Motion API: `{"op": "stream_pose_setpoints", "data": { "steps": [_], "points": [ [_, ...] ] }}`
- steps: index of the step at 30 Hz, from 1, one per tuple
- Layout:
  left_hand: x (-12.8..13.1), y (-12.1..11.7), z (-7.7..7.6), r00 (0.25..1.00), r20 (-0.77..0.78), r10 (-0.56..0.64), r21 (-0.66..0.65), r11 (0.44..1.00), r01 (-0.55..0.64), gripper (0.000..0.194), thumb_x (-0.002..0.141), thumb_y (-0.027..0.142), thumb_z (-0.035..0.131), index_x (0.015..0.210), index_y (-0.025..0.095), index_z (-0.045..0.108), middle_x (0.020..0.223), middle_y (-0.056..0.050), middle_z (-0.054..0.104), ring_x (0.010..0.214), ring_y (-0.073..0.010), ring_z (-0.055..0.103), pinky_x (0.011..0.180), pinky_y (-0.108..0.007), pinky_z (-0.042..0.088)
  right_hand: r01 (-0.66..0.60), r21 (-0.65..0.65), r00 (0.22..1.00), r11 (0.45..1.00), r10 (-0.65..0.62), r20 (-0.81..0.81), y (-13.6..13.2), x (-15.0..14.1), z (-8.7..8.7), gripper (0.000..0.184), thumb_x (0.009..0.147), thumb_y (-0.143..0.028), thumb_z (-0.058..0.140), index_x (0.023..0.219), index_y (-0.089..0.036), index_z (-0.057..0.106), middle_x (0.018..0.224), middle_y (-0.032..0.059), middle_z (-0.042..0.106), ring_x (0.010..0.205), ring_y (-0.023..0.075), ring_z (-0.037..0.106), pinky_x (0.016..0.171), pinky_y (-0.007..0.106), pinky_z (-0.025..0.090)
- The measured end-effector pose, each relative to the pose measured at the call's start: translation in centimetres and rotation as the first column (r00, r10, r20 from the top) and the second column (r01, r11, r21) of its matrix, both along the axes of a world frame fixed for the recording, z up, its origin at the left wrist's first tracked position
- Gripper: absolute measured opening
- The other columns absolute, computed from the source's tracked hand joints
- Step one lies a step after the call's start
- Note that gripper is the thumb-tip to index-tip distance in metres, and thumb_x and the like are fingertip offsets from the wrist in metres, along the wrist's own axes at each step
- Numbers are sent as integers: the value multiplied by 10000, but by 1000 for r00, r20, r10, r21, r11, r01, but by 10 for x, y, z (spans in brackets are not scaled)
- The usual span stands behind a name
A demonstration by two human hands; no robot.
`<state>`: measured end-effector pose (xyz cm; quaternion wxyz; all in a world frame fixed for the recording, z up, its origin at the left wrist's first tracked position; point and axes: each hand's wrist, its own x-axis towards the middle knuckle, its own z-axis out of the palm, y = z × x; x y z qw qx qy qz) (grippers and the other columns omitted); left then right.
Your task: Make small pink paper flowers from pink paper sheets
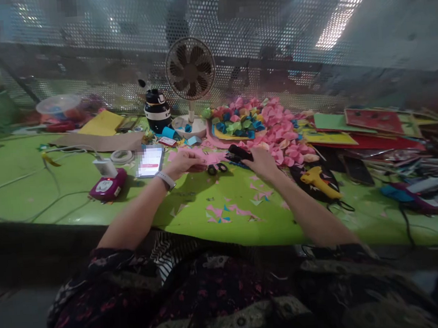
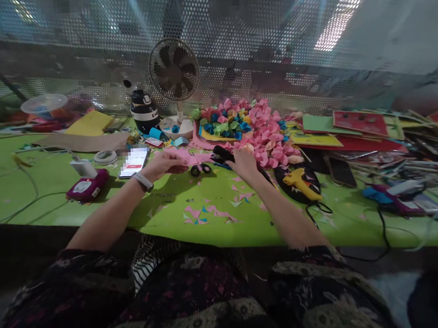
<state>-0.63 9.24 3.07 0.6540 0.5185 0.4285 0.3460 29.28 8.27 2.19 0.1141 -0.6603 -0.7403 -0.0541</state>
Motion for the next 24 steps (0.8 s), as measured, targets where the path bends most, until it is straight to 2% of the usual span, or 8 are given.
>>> {"op": "stream_pose_setpoints", "data": {
  "steps": [3, 7, 10, 11, 13, 16, 20, 24],
  "points": [
    [2, -3, -1, 999, -38, -3, -22, 1000, 3, 135, 703, 158, 841, 746, 91, 733, 752, -112, 761, 665, -146, 719, 730, -272, 596, 29, -53, 994, 998, -34, -108, 3, 7, -4, 309, 877, -324, 592, 1131, -154, 637, 1112, 157, 689, 1052, 322, 616, 873, 418, 471],
    [3, -5, 3, 999, -49, 19, -35, 999, -21, 91, 739, 125, 804, 744, 90, 721, 751, -108, 761, 649, -137, 717, 703, -253, 590, 17, 120, 980, 993, 8, -200, -3, 11, 8, 359, 860, -291, 574, 1178, -133, 628, 1165, 182, 676, 1090, 337, 603, 919, 453, 470],
    [0, -3, 7, 996, -25, 80, -35, 996, -81, 116, 743, 121, 799, 721, 98, 687, 706, -82, 749, 615, -127, 707, 703, -255, 591, -95, 189, 970, 977, 134, -201, -19, 15, 24, 366, 870, -321, 565, 1184, -144, 626, 1166, 175, 676, 1086, 336, 602, 928, 462, 464],
    [-1, -1, 8, 995, -11, 103, -31, 994, -103, 123, 740, 120, 800, 720, 102, 679, 701, -73, 747, 619, -127, 709, 718, -262, 594, -148, 175, 965, 973, 181, -189, -26, 15, 28, 351, 866, -325, 573, 1166, -153, 634, 1152, 168, 680, 1076, 331, 605, 922, 458, 466],
    [-4, 1, 8, 991, 12, 134, -17, 991, -134, 134, 731, 126, 807, 728, 109, 675, 713, -68, 750, 649, -132, 718, 754, -275, 598, -266, 55, 946, 962, 272, -178, -40, 13, 31, 307, 866, -325, 581, 1120, -167, 650, 1097, 147, 691, 1007, 306, 625, 867, 426, 484],
    [-4, 3, 3, 992, -6, 123, -5, 992, -123, 155, 709, 153, 832, 735, 108, 686, 726, -85, 753, 663, -142, 722, 775, -293, 600, -373, -120, 915, 920, 342, -215, -56, 4, 24, 282, 865, -314, 593, 1099, -170, 660, 1066, 132, 703, 955, 281, 642, 819, 387, 493],
    [7, -3, -9, 994, -47, 95, -31, 995, -96, 159, 695, 153, 839, 692, 114, 685, 708, -84, 746, 634, -142, 708, 775, -311, 599, -397, -137, 905, 908, 361, -227, -61, -2, 10, 301, 858, -330, 624, 1113, -176, 669, 1088, 137, 714, 983, 294, 649, 846, 395, 485],
    [21, -15, -15, 995, -68, 70, -52, 996, -73, 131, 744, 106, 776, 661, 126, 676, 699, -67, 744, 654, -143, 708, 752, -299, 587, -432, -136, 885, 892, 390, -253, -62, 0, 8, 316, 856, -342, 635, 1124, -181, 677, 1086, 126, 720, 988, 287, 657, 846, 376, 482]
  ]
}}
